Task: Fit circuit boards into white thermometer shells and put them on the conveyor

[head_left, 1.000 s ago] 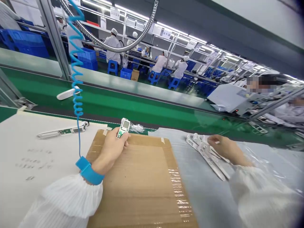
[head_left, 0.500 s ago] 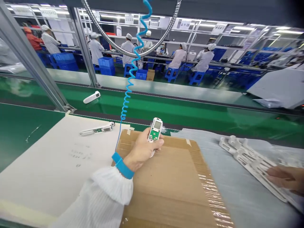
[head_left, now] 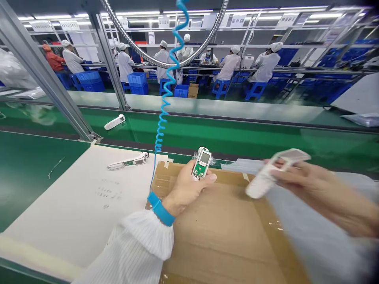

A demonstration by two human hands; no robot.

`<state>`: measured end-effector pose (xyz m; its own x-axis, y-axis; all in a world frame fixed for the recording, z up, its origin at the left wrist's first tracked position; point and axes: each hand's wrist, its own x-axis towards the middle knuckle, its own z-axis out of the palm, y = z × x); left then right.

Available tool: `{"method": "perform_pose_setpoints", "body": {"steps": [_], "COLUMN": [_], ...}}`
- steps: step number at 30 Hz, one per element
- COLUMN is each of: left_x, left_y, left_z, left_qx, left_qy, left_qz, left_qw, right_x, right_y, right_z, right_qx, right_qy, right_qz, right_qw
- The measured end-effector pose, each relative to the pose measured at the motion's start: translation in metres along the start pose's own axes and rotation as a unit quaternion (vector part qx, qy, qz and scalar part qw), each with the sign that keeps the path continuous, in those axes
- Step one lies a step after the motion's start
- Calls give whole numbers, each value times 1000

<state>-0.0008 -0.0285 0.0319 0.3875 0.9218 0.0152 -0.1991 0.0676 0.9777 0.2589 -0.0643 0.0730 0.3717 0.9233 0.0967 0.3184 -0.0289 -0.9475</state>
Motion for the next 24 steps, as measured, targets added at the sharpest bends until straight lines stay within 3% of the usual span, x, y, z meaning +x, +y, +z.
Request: {"method": "perform_pose_setpoints", "body": {"steps": [2,4,7,12,16,24], "left_x": [1,3,3,0,-2,-8], "left_y": [-4,-6,-3,7,8,14], "left_z": [-1,-4,-9,-14,-14,-16], "left_qx": [47,78,92,56,35,12], "left_qy": [23,51,56,-43,-83,-132], "left_qz": [16,35,57,60,49,5], "left_qw": [999,995,993,996,995,991], "right_x": [0,-6,-22,-36,-40,-45], "right_y": [-4,-8,-11,-3,-5,-23], "right_z": [46,90,122,98,79,60], "right_qx": [142,245,260,188,143,215], "right_qy": [-84,-124,-164,-130,-127,-326], "right_qz": [28,-12,-112,-187,-248,-285], "right_qw": [986,962,945,955,950,876]}}
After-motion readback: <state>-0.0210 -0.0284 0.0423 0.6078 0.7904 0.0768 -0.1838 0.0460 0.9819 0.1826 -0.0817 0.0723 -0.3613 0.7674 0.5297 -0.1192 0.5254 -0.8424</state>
